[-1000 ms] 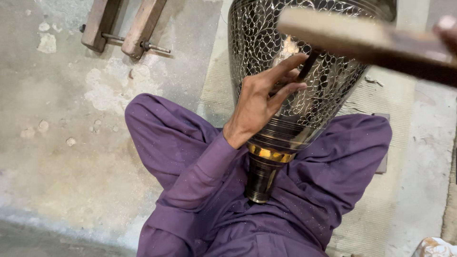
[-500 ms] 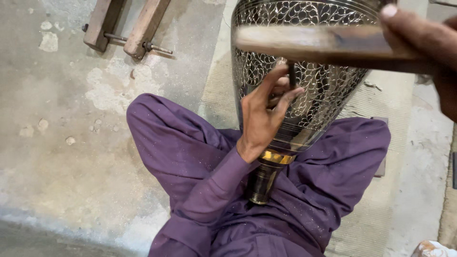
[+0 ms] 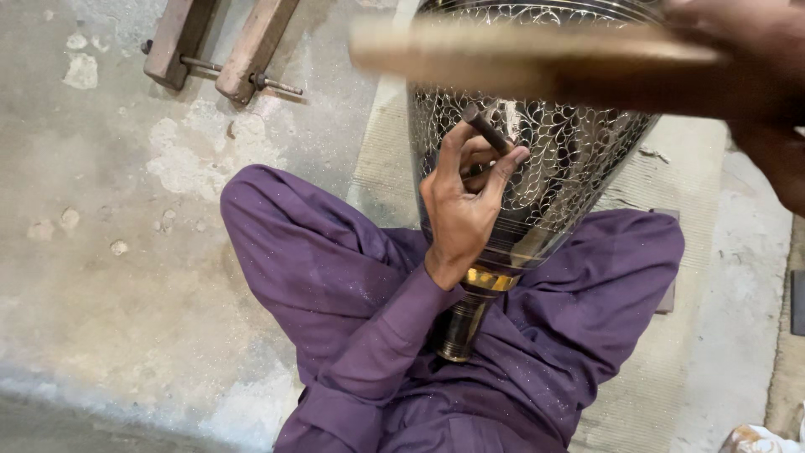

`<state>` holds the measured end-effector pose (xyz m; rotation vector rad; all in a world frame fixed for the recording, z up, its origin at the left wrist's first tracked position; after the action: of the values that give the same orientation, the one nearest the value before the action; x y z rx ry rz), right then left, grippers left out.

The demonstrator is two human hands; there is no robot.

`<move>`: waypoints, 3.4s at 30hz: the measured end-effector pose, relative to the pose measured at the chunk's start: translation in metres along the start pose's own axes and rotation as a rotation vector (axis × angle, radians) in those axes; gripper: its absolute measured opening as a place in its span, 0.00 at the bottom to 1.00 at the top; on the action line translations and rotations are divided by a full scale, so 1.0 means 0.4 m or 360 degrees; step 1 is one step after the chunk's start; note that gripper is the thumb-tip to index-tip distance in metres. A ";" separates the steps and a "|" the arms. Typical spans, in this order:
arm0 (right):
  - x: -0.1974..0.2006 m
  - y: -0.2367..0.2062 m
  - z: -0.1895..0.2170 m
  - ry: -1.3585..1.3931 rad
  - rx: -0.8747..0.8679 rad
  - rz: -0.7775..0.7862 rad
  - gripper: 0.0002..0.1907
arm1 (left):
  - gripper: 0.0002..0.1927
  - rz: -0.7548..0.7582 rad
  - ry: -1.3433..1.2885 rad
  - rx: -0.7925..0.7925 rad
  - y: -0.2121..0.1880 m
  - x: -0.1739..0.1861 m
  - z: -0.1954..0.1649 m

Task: The person sits cross-legged on the floor with a large brass vase held between the legs, holds a chisel against the vase's engraved surface, and repeatedly strikes the chisel with a wooden mallet to chase the decorative pattern, repositioning the chisel across different areas of the vase.

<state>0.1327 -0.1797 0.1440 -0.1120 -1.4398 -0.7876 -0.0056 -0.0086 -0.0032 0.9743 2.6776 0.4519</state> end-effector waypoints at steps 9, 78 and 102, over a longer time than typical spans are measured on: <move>0.085 0.076 0.194 -0.0111 0.0536 -0.0086 0.25 | 0.27 -0.0080 0.0024 0.0013 -0.004 -0.010 0.001; 0.020 -0.177 -0.080 0.0090 0.0097 -0.0186 0.36 | 0.28 0.0800 0.0270 -0.0339 0.071 -0.040 0.024; -0.011 -0.358 -0.058 -0.0338 -0.0103 -0.0282 0.26 | 0.28 0.1069 0.0178 -0.0506 0.103 -0.057 -0.039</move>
<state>0.0751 -0.2971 0.0813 -0.1217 -1.6407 -0.9913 0.0298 0.0034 0.0294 1.7610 2.1949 1.0463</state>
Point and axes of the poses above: each hand's wrist, its own y-axis towards the middle knuckle, its own x-axis out of the back of the hand, z = x × y, the point moved 5 cm from there along y, towards the middle knuckle, and after that the axes turned 10 degrees about -z, right-handed, at the moved point
